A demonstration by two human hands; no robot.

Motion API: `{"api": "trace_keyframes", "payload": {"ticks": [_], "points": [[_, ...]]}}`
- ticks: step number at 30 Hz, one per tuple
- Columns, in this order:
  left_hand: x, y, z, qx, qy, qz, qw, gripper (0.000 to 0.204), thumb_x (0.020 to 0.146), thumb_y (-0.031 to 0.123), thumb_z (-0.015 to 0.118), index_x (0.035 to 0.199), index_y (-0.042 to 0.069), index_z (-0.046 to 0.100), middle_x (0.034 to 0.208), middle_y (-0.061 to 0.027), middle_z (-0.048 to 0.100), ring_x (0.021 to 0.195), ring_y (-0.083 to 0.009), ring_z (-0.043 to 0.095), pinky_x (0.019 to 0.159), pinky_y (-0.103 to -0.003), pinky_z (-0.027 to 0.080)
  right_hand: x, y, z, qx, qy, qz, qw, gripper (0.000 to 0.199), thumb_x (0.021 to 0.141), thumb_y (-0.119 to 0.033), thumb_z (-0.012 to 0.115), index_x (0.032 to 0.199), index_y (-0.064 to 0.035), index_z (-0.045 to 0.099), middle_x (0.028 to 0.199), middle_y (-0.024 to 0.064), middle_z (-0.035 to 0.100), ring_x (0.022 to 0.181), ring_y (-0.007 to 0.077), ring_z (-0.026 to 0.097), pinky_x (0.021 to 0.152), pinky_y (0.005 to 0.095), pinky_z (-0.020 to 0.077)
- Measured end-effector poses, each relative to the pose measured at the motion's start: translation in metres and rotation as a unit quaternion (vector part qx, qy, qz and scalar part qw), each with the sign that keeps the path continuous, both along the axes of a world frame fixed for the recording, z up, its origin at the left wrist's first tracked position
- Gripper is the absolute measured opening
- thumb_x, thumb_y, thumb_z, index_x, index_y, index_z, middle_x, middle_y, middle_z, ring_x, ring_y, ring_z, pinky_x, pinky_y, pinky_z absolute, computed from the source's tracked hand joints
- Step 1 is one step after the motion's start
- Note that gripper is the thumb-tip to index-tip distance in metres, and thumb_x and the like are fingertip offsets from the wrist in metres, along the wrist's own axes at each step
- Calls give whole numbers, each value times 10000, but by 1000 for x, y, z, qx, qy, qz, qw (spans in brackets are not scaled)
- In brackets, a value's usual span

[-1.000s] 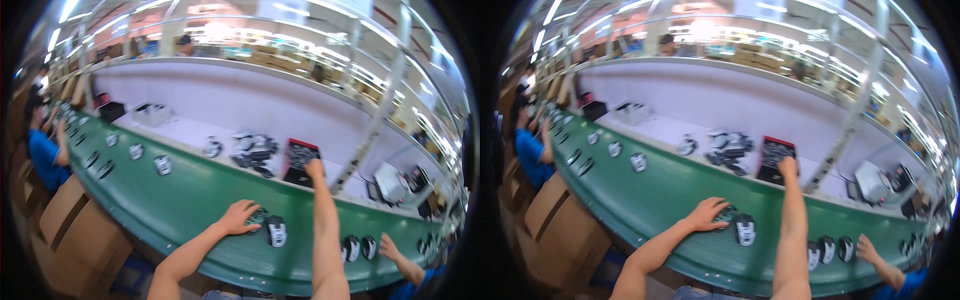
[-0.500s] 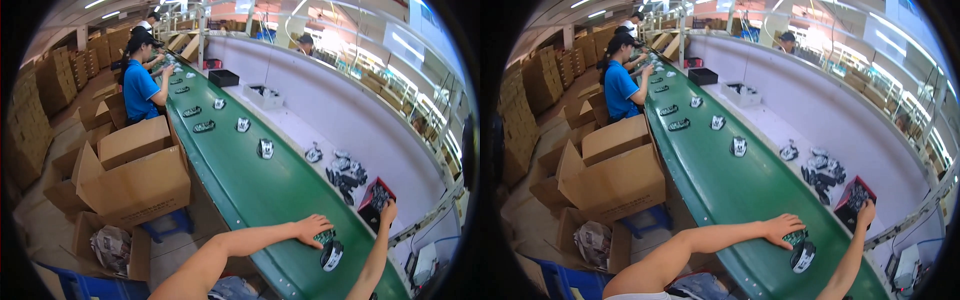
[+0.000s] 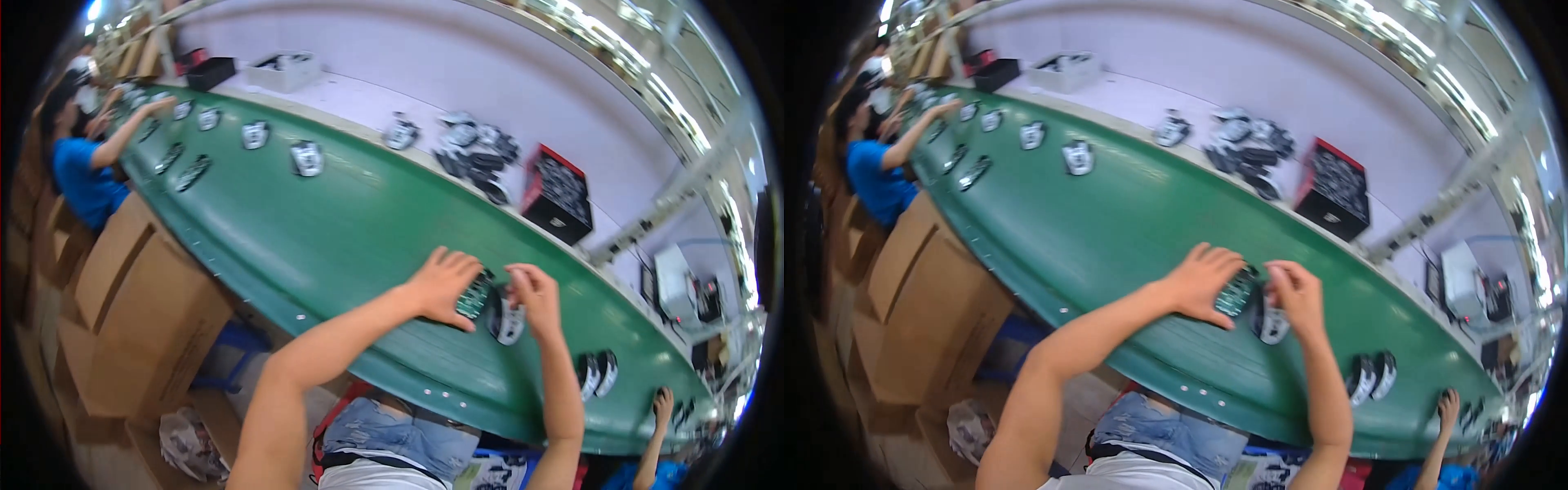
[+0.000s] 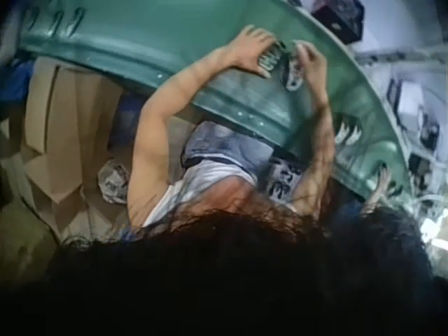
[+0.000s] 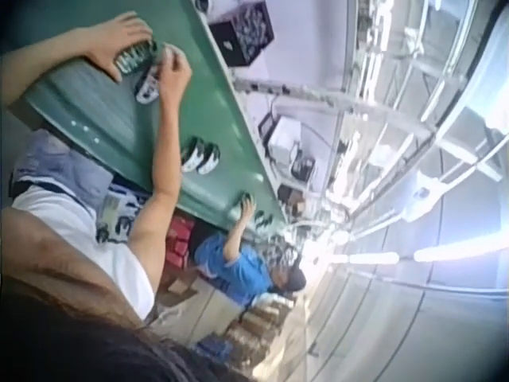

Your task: The person assembles computer mice on a conveyor belt by installing scroll wheels onto the mouse circuit boards and snapping the upper casings onto the mouse bases by hand.

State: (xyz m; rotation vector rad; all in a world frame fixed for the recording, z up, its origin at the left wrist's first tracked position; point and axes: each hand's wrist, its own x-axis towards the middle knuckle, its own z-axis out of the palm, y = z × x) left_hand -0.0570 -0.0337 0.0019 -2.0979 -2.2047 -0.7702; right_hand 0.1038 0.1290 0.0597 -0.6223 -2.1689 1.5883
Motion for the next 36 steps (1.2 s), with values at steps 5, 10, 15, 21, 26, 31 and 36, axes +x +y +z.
{"api": "trace_keyframes", "payload": {"ticks": [5,10,15,21,26,31,36], "points": [[1,2,-6,-3,-38,-28,999,1068,644,631,801,1429,21,411,1455,-146,430,1381,-348,371,1129,-624,257,25,-16,-11,12,-17,52,998,309,973,-114,597,1270,-32,621,835,57,622,626,94,611,592,247,499],[6,0,-6,-25,-36,-17,999,1145,622,659,804,1467,29,358,1501,-152,392,1421,-354,335,1158,-599,231,13,-11,-12,385,-16,36,922,385,889,-127,691,1264,-60,635,1029,125,669,797,277,688,740,362,550],[5,-3,-7,-31,-28,-14,999,1180,622,676,794,1486,15,337,1528,-159,367,1446,-351,304,1168,-593,220,-3,-15,-18,442,-20,45,896,391,838,-142,745,1207,-47,653,1037,135,679,883,314,678,786,398,551],[5,-1,-9,-43,-22,-19,999,1156,645,693,769,1478,5,358,1537,-146,361,1454,-338,296,1172,-593,214,-12,-13,-27,379,-28,19,925,328,763,-147,817,1016,-13,656,901,125,676,814,285,677,737,372,546],[7,1,-10,-37,-19,-17,999,1130,653,691,765,1469,13,376,1538,-139,363,1453,-332,302,1172,-591,215,-11,-13,-29,450,-49,-7,892,301,753,-148,819,963,-9,655,905,133,680,806,295,678,714,386,544],[9,2,-14,-30,-19,-14,999,1115,656,689,764,1462,18,387,1536,-135,367,1450,-331,309,1169,-593,218,-16,-14,-26,453,-80,5,888,262,752,-159,808,925,-20,671,955,134,673,850,327,666,741,425,531],[11,3,-16,-20,-21,-15,999,1104,660,686,765,1458,20,393,1535,-135,370,1449,-332,312,1167,-600,217,-17,-2,-18,425,-138,-4,894,260,753,-208,819,941,-39,757,996,119,676,873,323,672,775,406,537]]}}
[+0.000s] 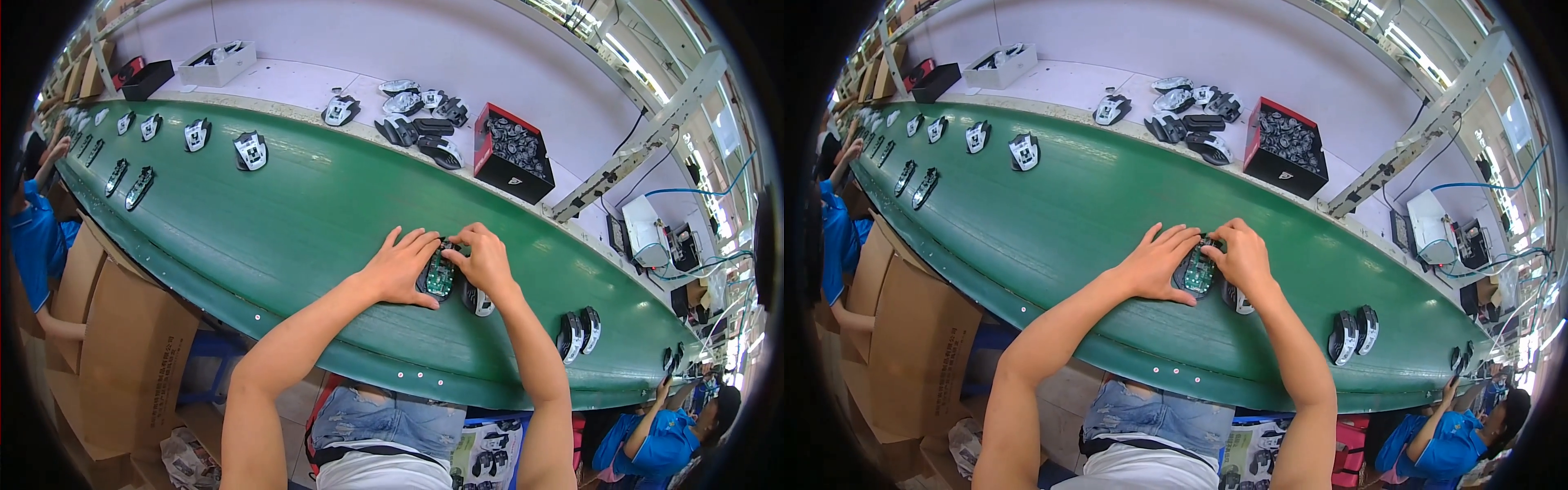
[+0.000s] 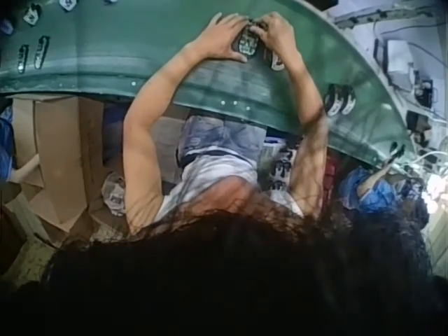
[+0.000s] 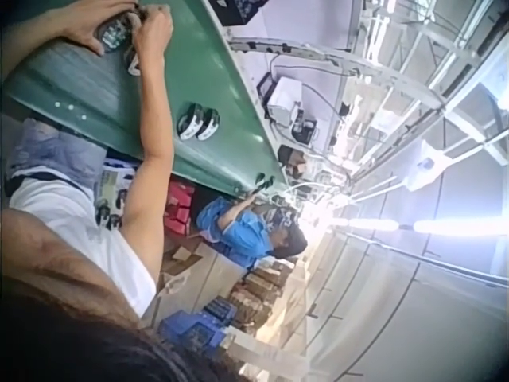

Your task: The person assembles computer mice on a conveyor belt by installing scroll wheels onto the mouse circuit boards and snapping the upper casings onto the mouse bases by hand.

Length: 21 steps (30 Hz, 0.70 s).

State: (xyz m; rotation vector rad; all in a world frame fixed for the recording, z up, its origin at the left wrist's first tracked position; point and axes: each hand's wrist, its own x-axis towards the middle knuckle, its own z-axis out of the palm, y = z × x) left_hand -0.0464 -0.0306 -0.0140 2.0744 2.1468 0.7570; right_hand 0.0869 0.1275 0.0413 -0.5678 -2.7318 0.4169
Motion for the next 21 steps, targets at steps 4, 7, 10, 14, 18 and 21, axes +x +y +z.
{"api": "trace_keyframes", "payload": {"ticks": [4,7,10,14,18,21], "points": [[2,0,-1,-10,8,1,1000,1099,678,698,743,1464,18,387,1549,-137,354,1453,-336,303,1168,-599,217,7,-3,-8,9,41,35,999,256,778,-221,800,946,-33,756,975,128,666,883,326,662,775,417,534],[1,0,1,-19,20,-5,1000,1111,698,712,718,1489,20,356,1567,-142,330,1460,-340,289,1171,-597,212,11,0,-18,22,97,54,994,243,811,-213,770,981,-40,752,978,115,662,889,318,655,780,413,532],[4,1,-1,-24,8,-9,1000,1111,696,686,734,1488,9,349,1560,-159,330,1454,-362,286,1172,-606,196,13,-6,-23,73,57,55,994,269,880,-203,696,1104,-57,716,1079,107,644,963,310,634,816,410,535],[5,5,-4,-8,19,-12,1000,1110,707,705,713,1491,12,343,1556,-162,329,1452,-370,285,1167,-610,205,16,-1,-15,66,-9,74,995,375,911,-210,651,1255,-61,628,1230,135,593,1095,345,584,924,438,509],[5,-1,-13,28,23,8,999,1110,688,738,698,1440,-22,401,1509,-181,390,1426,-367,330,1150,-614,231,23,-3,-10,28,88,58,994,491,913,-199,642,1355,-18,531,1351,204,524,1227,392,506,1058,448,408],[27,4,-4,53,41,56,996,1113,661,766,690,1369,-62,464,1453,-205,441,1375,-362,390,1136,-607,254,63,1,-8,-6,122,-32,992,554,883,-211,671,1384,-34,515,1409,229,480,1271,409,480,1086,458,385]]}}
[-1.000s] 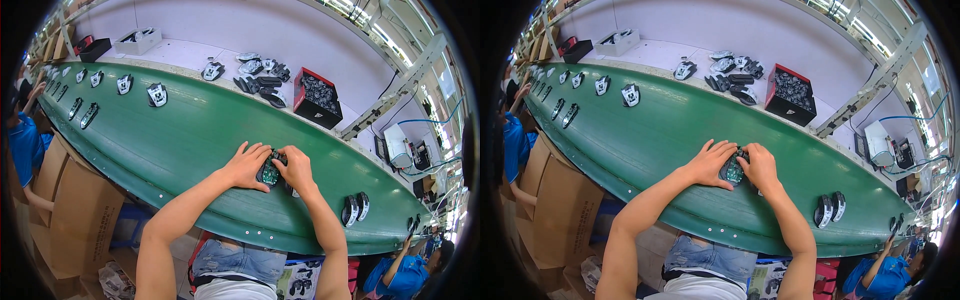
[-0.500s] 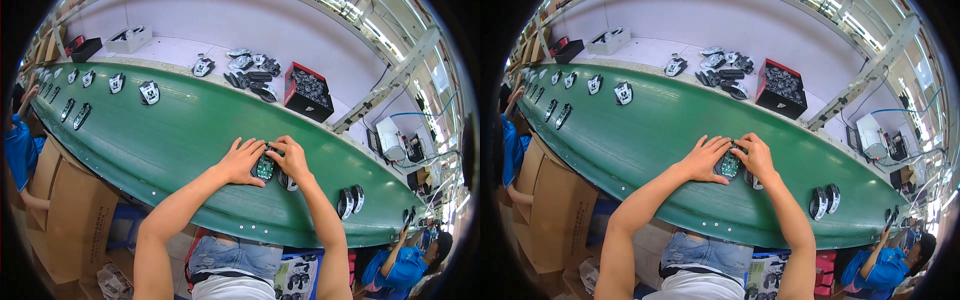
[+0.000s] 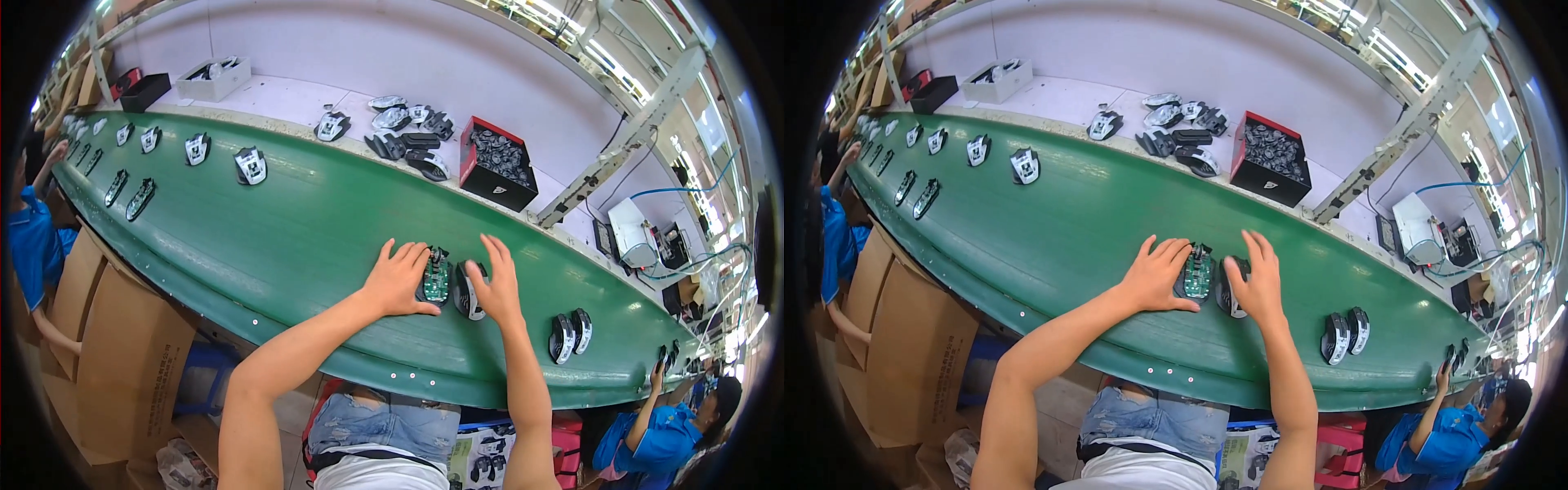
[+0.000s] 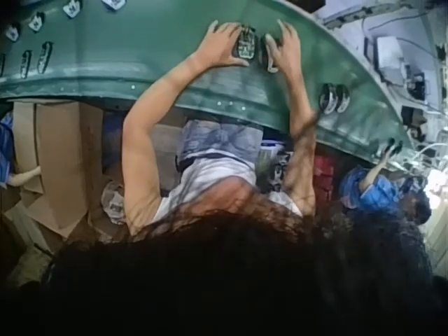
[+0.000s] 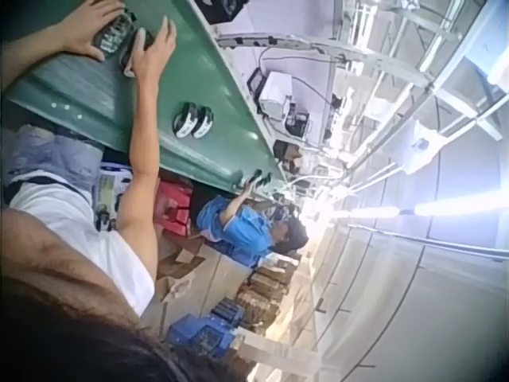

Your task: The person assembles computer mice on a conveyor belt by installing scroll wheels onto the mouse circuit boards and snapping the upper casings onto the mouse bases by hand.

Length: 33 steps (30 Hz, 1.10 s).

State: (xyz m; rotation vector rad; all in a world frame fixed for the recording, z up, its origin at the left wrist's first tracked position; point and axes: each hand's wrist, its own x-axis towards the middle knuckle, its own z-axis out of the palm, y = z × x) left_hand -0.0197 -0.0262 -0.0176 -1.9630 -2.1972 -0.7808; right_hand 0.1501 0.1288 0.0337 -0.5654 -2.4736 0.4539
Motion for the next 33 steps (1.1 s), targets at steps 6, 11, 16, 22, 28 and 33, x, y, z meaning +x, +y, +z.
{"api": "trace_keyframes", "payload": {"ticks": [6,11,16,22,28,33], "points": [[-1,-4,8,84,1,-20,996,910,686,717,709,1192,-32,603,1134,-161,573,1067,-307,541,913,-433,413,38,-17,-22,-15,-54,-12,998,516,835,-199,708,1328,-105,589,1408,200,498,1254,397,502,1062,465,416],[-10,-5,-3,90,-48,-135,986,423,823,324,743,1116,39,634,948,-100,629,925,-288,602,812,-416,474,52,5,2,-118,67,-42,990,384,848,-80,608,1225,-17,650,1281,174,618,1198,307,590,1058,383,424],[-13,-1,9,123,-159,-82,976,161,791,54,619,952,59,615,728,-123,654,695,-341,655,656,-453,510,13,-67,32,3,45,24,999,441,756,-119,696,1192,-62,669,1275,154,612,1159,355,577,1027,437,442],[-39,-2,3,120,-202,12,972,138,796,56,640,932,49,616,680,-99,639,632,-291,641,612,-406,504,1,-62,-14,7,-1,11,1000,465,768,-146,701,1228,-104,648,1301,129,564,1146,378,523,991,475,436],[-30,-5,1,103,-165,-9,981,118,806,69,650,921,69,624,694,-62,639,704,-267,648,691,-408,479,1,-68,-18,49,-59,17,997,456,803,-131,683,1255,-101,633,1320,154,543,1181,390,508,1022,473,426],[-24,-1,11,93,-164,-24,982,99,812,91,642,906,69,622,732,-83,650,742,-291,649,706,-433,475,6,-65,-9,132,-54,24,989,425,816,-137,663,1238,-95,630,1286,165,555,1174,389,518,987,464,440]]}}
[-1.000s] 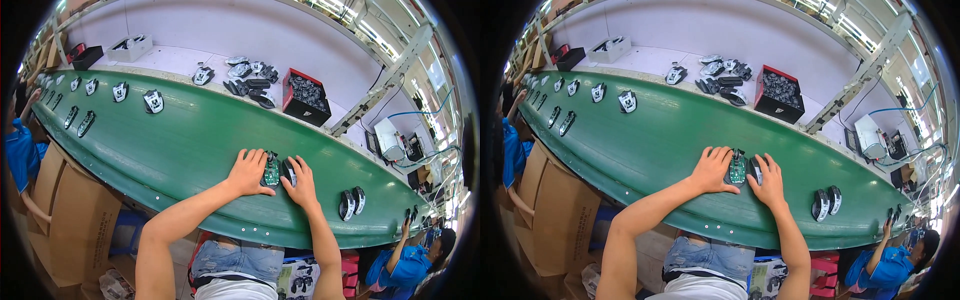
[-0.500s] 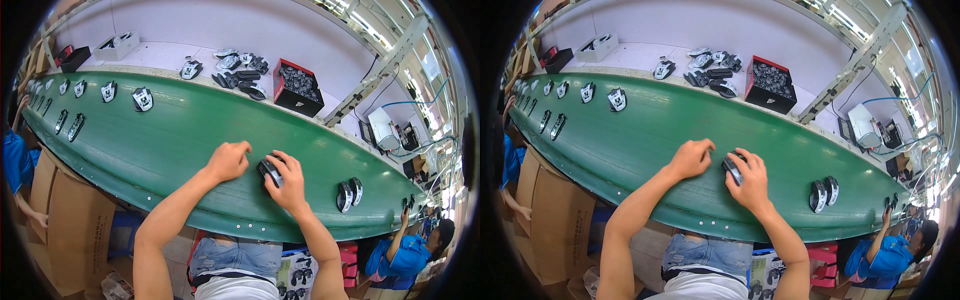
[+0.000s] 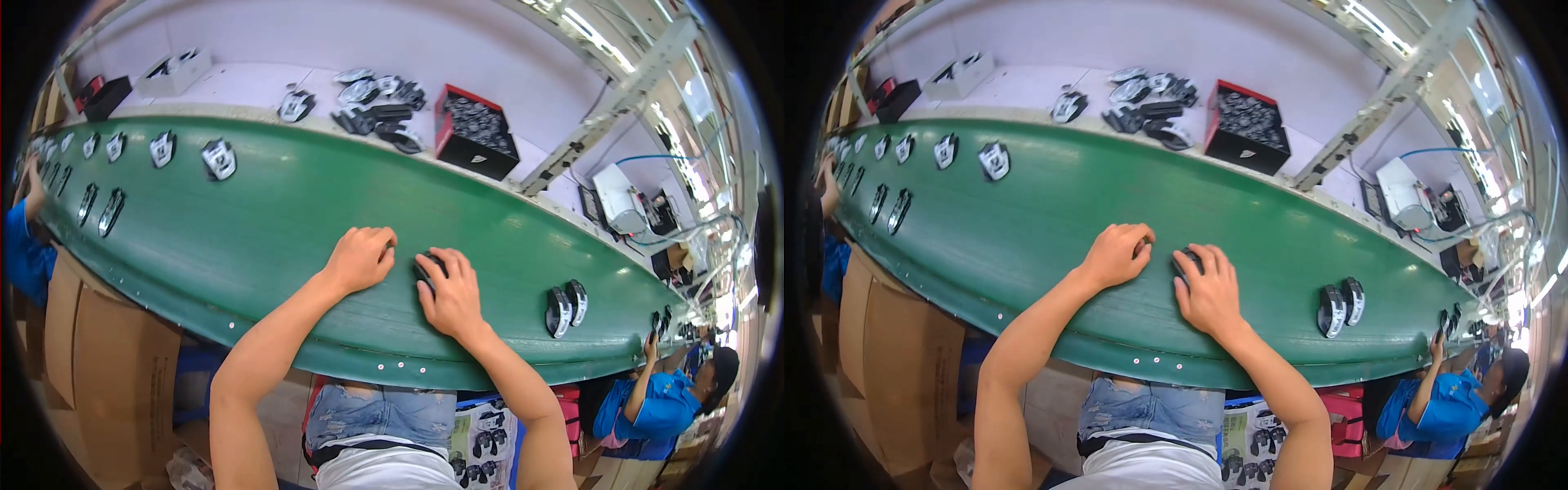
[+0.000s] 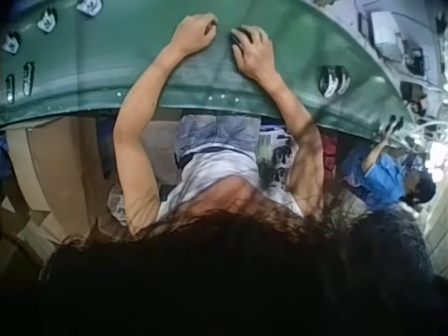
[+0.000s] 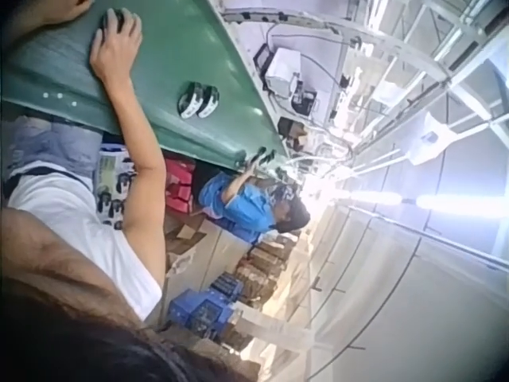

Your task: The person assembles computer mice on a conveyor belt by installing scroll wheels onto the mouse circuit boards and snapping the upper casings onto the mouse bases by hand.

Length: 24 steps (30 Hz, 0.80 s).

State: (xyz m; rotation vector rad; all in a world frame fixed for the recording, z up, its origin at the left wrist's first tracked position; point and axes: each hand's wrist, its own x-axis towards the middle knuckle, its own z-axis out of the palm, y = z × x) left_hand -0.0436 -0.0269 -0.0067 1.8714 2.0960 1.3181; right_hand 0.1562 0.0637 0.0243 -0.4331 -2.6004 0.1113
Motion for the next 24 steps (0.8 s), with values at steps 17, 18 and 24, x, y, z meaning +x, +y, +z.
{"api": "trace_keyframes", "payload": {"ticks": [17,18,24], "points": [[5,-6,-1,5,-14,-31,999,73,804,85,654,873,61,651,787,-100,646,771,-312,626,714,-430,504,8,26,-15,-134,-9,51,990,405,850,-262,689,1235,-149,630,1290,134,553,1157,361,547,986,453,462],[6,-6,-4,9,-15,-27,999,78,805,88,658,877,61,654,794,-100,648,779,-308,627,718,-429,504,8,28,-16,-170,-1,74,983,415,852,-269,693,1244,-150,629,1300,138,552,1163,362,546,998,451,457],[24,-3,-3,-14,47,-9,999,323,860,289,700,1057,34,676,1112,-126,643,1068,-328,579,913,-447,452,21,15,-14,-150,26,-73,986,739,796,-424,750,1370,-41,485,1315,185,551,1213,377,520,1021,465,440]]}}
